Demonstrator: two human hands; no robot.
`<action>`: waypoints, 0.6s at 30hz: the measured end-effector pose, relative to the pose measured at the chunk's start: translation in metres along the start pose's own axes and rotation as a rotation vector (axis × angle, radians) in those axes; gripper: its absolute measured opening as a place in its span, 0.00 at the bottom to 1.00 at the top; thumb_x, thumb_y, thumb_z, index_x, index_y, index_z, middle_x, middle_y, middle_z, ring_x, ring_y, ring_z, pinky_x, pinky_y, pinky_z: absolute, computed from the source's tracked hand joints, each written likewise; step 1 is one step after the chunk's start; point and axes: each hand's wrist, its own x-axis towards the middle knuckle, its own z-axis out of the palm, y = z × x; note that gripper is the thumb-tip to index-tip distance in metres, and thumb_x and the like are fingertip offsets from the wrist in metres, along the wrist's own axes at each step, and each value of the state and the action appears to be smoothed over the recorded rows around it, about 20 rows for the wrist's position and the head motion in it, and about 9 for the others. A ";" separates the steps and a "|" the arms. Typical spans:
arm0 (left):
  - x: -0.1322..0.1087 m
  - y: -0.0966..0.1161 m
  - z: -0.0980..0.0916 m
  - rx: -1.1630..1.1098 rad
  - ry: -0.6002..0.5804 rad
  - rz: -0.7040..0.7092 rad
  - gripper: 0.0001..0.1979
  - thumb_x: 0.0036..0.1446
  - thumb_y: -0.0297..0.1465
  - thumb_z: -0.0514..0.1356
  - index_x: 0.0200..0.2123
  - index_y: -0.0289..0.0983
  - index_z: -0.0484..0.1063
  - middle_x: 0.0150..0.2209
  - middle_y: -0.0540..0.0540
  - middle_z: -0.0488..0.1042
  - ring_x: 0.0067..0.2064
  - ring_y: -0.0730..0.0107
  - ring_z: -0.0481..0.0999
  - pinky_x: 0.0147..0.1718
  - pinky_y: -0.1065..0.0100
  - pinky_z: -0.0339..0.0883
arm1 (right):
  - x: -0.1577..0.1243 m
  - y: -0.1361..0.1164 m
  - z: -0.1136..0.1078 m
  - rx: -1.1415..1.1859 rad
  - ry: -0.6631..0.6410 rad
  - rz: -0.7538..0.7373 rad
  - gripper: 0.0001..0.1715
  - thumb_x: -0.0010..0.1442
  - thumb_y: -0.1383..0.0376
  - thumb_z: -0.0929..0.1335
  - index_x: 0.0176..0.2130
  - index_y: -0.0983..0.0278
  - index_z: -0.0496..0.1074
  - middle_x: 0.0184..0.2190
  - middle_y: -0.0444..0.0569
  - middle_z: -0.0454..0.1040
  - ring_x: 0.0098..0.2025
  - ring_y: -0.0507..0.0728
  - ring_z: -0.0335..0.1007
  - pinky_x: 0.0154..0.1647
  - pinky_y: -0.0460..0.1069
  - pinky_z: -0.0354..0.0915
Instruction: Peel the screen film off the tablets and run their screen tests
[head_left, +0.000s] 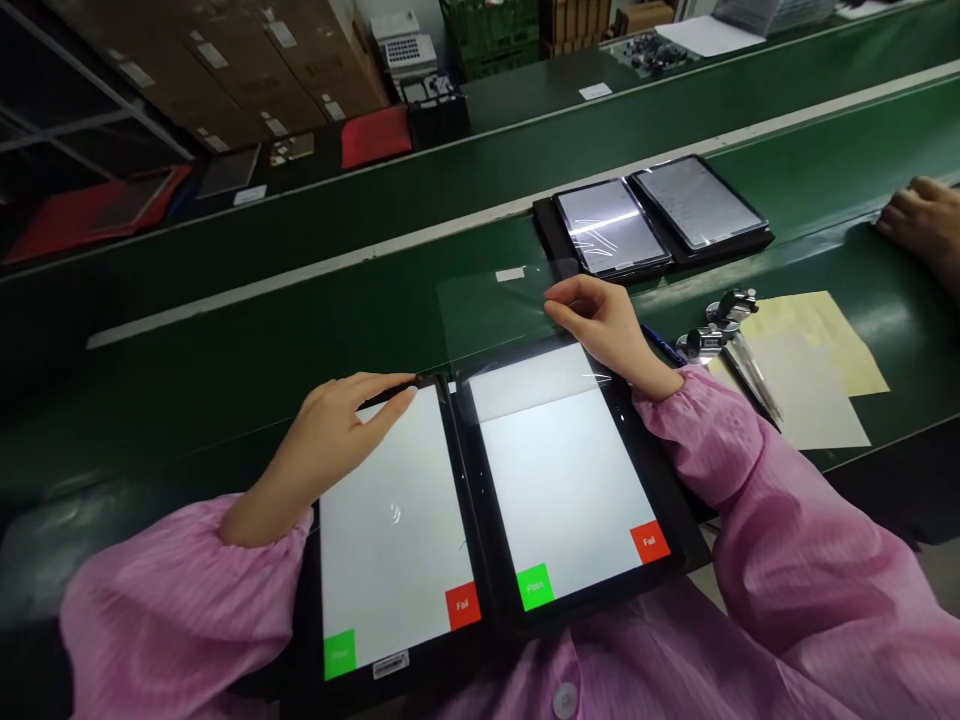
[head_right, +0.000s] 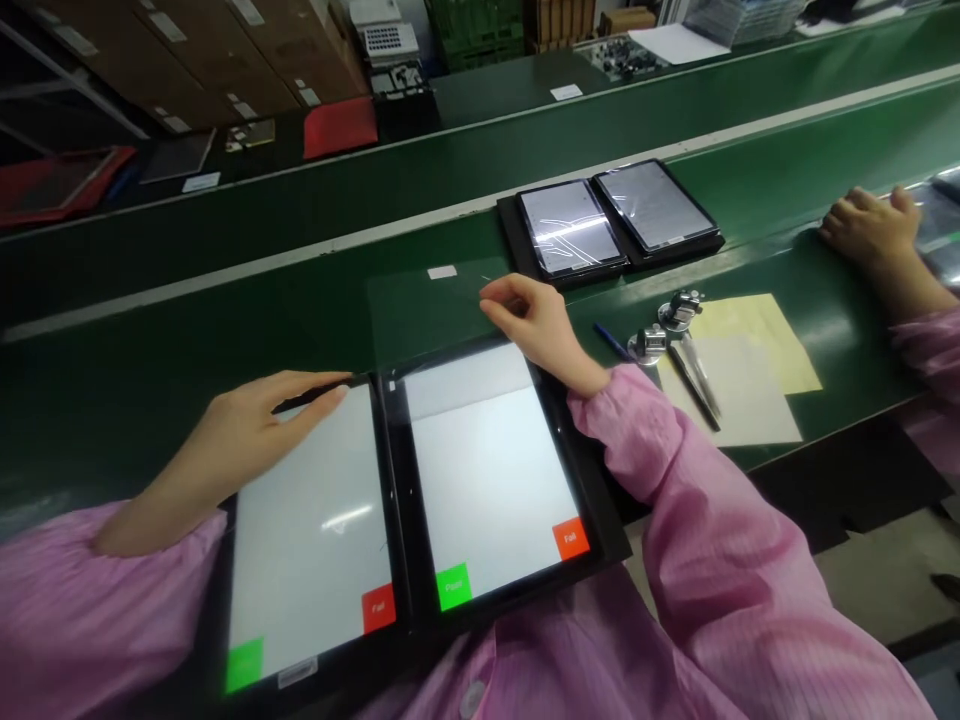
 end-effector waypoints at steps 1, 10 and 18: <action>-0.001 0.000 0.001 -0.015 0.005 0.008 0.33 0.57 0.55 0.51 0.48 0.38 0.81 0.54 0.38 0.83 0.30 0.56 0.81 0.57 0.35 0.70 | -0.001 0.000 0.001 0.010 0.006 0.008 0.04 0.61 0.65 0.72 0.37 0.63 0.76 0.35 0.46 0.78 0.36 0.53 0.74 0.38 0.48 0.69; -0.005 -0.032 0.013 -0.014 0.186 0.111 0.17 0.60 0.51 0.60 0.43 0.51 0.82 0.50 0.52 0.85 0.22 0.66 0.76 0.65 0.29 0.61 | -0.004 -0.013 0.005 -0.091 -0.018 0.102 0.05 0.66 0.70 0.70 0.41 0.60 0.73 0.33 0.43 0.78 0.36 0.53 0.76 0.40 0.48 0.71; -0.011 -0.019 0.011 0.071 0.266 0.183 0.21 0.64 0.52 0.54 0.41 0.47 0.81 0.48 0.50 0.85 0.21 0.71 0.70 0.64 0.30 0.61 | -0.004 -0.018 0.004 -0.236 -0.042 0.159 0.06 0.69 0.65 0.70 0.48 0.59 0.74 0.34 0.44 0.77 0.38 0.56 0.76 0.39 0.49 0.73</action>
